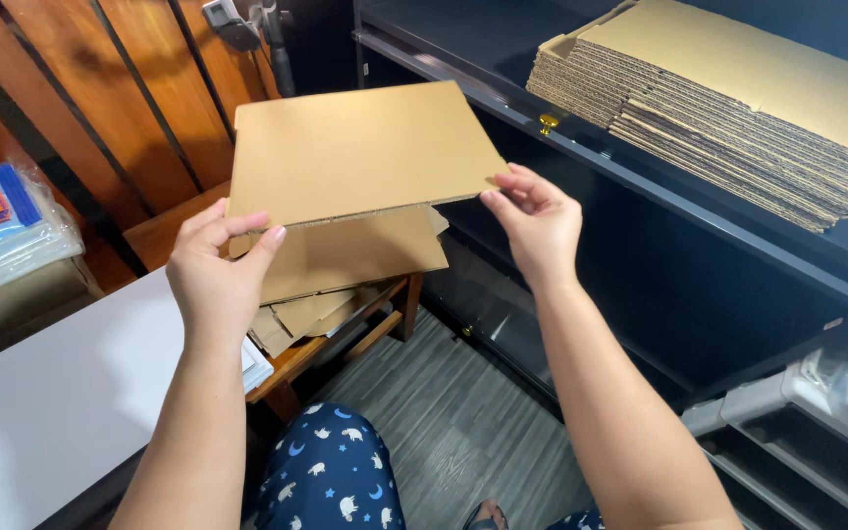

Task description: The person picks up flat cardboard pieces from a wooden chair and places them onto a stack on a black shelf. The person repeats this action, moving the cardboard from the chair to the shelf until the stack is complete.

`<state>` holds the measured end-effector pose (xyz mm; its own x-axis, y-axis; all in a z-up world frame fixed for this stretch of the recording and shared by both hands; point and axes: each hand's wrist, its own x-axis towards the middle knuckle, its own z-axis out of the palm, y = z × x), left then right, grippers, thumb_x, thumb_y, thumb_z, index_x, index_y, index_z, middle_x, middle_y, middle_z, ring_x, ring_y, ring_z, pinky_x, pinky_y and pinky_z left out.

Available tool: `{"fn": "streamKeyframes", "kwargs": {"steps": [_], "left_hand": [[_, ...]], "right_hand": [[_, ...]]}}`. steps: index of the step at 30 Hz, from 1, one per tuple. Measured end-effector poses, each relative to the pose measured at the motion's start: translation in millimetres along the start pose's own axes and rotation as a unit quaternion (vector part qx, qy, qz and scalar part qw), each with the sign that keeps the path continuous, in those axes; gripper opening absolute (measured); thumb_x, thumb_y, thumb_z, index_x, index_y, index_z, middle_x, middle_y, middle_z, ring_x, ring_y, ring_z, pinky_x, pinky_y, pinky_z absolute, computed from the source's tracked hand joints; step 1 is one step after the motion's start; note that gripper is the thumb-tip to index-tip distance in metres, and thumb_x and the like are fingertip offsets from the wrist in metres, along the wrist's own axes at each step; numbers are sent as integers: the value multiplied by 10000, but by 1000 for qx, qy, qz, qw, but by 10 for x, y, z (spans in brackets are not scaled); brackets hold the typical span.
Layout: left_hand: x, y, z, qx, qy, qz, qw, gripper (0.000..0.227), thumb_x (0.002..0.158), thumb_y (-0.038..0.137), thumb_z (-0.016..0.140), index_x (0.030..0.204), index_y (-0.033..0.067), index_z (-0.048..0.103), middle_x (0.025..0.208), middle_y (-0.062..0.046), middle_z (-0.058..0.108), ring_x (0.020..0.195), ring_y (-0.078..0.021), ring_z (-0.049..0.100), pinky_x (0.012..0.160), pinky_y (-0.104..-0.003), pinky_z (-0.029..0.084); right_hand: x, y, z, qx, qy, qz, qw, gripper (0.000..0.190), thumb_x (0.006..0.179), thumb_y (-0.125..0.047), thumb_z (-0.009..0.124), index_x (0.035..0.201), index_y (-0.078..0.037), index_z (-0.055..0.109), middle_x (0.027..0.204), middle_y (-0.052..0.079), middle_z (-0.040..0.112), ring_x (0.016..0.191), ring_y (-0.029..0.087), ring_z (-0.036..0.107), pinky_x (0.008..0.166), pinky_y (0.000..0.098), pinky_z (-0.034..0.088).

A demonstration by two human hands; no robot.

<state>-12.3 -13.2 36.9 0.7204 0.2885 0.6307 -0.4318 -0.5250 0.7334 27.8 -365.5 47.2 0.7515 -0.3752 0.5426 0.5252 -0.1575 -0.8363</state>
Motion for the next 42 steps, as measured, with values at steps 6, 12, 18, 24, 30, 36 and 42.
{"fn": "streamKeyframes", "kwargs": {"steps": [6, 12, 18, 24, 30, 36, 42], "left_hand": [[157, 400, -11, 1, 5, 56, 998, 259, 877, 144, 934, 1104, 153, 811, 1312, -244, 641, 1249, -477, 615, 1056, -463, 499], [386, 777, 215, -52, 11, 113, 992, 258, 888, 99, 942, 1110, 118, 813, 1279, -266, 635, 1205, -472, 641, 1016, -447, 531], [616, 1237, 592, -93, 6, 155, 984, 183, 876, 37, 898, 1015, 83, 788, 1134, -156, 725, 1296, -302, 655, 862, -297, 555], [897, 1591, 1176, -119, -4, 212, 970, 186, 846, 99, 917, 998, 121, 812, 1099, -157, 745, 1200, -253, 665, 926, -345, 533], [1148, 1963, 1800, -162, -43, 225, 960, 177, 816, 142, 933, 954, 160, 823, 1115, -124, 757, 1162, -220, 696, 974, -354, 507], [1300, 2196, 2389, -212, -100, 232, 944, 177, 811, 113, 939, 927, 157, 813, 1064, -77, 766, 1141, -209, 709, 940, -329, 548], [1360, 2329, 2881, -232, -174, 143, 946, 189, 811, 115, 903, 955, 195, 811, 1200, -126, 756, 1189, -177, 709, 994, -302, 525]], "right_hand": [[228, -460, -230, -12, -10, -53, 998, 343, 796, -17, 928, 1097, 3, 764, 1277, 217, 687, 1053, 250, 728, 921, 291, 627], [473, -788, -558, -24, 2, -102, 994, 325, 837, -39, 920, 1118, -16, 757, 1273, 180, 684, 1047, 188, 726, 936, 253, 624], [544, -1224, -956, -13, 40, -114, 993, 253, 806, -78, 895, 1017, -73, 755, 1180, 181, 747, 1035, 164, 773, 1007, 265, 647], [750, -1385, -1540, -23, 82, -157, 984, 282, 789, -97, 928, 1013, -51, 763, 1150, 203, 751, 1012, 185, 778, 992, 278, 667], [836, -1571, -1978, -132, 150, -160, 967, 237, 814, -123, 929, 997, -71, 788, 1093, 97, 772, 922, 143, 786, 879, 240, 683], [961, -1412, -2385, -188, 206, -179, 943, 216, 808, -113, 933, 976, -79, 802, 1051, 75, 789, 846, 94, 729, 784, 202, 660], [989, -1308, -2573, -255, 252, -176, 917, 186, 804, -155, 930, 949, -126, 818, 968, 17, 801, 806, 65, 697, 767, 195, 605]]}}
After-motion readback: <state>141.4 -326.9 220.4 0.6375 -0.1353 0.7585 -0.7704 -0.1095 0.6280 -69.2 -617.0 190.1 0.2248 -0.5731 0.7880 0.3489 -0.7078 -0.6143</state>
